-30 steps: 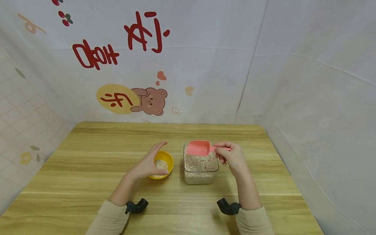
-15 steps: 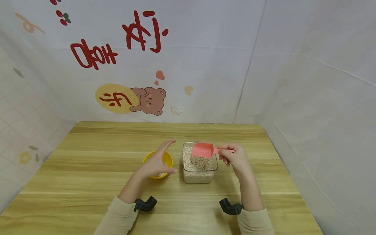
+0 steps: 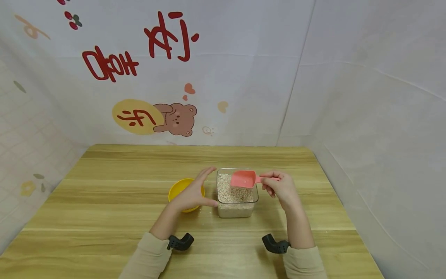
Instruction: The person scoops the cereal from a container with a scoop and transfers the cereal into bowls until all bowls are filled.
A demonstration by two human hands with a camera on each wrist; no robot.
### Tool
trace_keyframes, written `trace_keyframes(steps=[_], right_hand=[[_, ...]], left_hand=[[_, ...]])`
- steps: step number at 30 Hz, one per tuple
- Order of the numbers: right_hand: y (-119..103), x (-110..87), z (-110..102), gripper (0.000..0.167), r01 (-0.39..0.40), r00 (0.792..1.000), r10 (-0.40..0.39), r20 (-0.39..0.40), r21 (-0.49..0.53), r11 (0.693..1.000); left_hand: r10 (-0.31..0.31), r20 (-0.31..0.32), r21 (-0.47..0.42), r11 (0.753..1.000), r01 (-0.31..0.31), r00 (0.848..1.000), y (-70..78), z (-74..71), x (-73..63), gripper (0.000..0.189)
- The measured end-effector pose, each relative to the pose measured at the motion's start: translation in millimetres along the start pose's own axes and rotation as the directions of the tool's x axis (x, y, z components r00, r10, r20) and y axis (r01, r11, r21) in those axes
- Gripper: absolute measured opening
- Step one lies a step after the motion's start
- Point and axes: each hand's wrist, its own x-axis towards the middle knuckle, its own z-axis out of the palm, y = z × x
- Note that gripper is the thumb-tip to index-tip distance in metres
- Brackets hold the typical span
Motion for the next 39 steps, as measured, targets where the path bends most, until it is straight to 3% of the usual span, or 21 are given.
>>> trace_keyframes(steps=[17, 25, 39], right_hand=[[11.8, 7.4, 4.4, 0.024, -0.064, 0.998, 0.062, -0.022, -0.099, 0.993], [11.4, 8.5, 11.5, 0.03, -0.112, 0.993, 0.114, 0.009, -0.118, 0.987], [9.1, 15.0, 20.3, 0.026, -0.138, 0.99, 0.136, -0.023, -0.233, 0.963]], left_hand=[[-0.021, 0.018, -0.016, 1.0, 0.021, 1.0, -1.3, 13.3, 9.6, 0.117], [-0.03, 0.014, -0.031, 0.999, 0.03, 0.999, -0.3, 14.4, 10.2, 0.116], [-0.03, 0.015, -0.053, 0.998, 0.031, 0.999, 0.6, 15.3, 10.8, 0.115]])
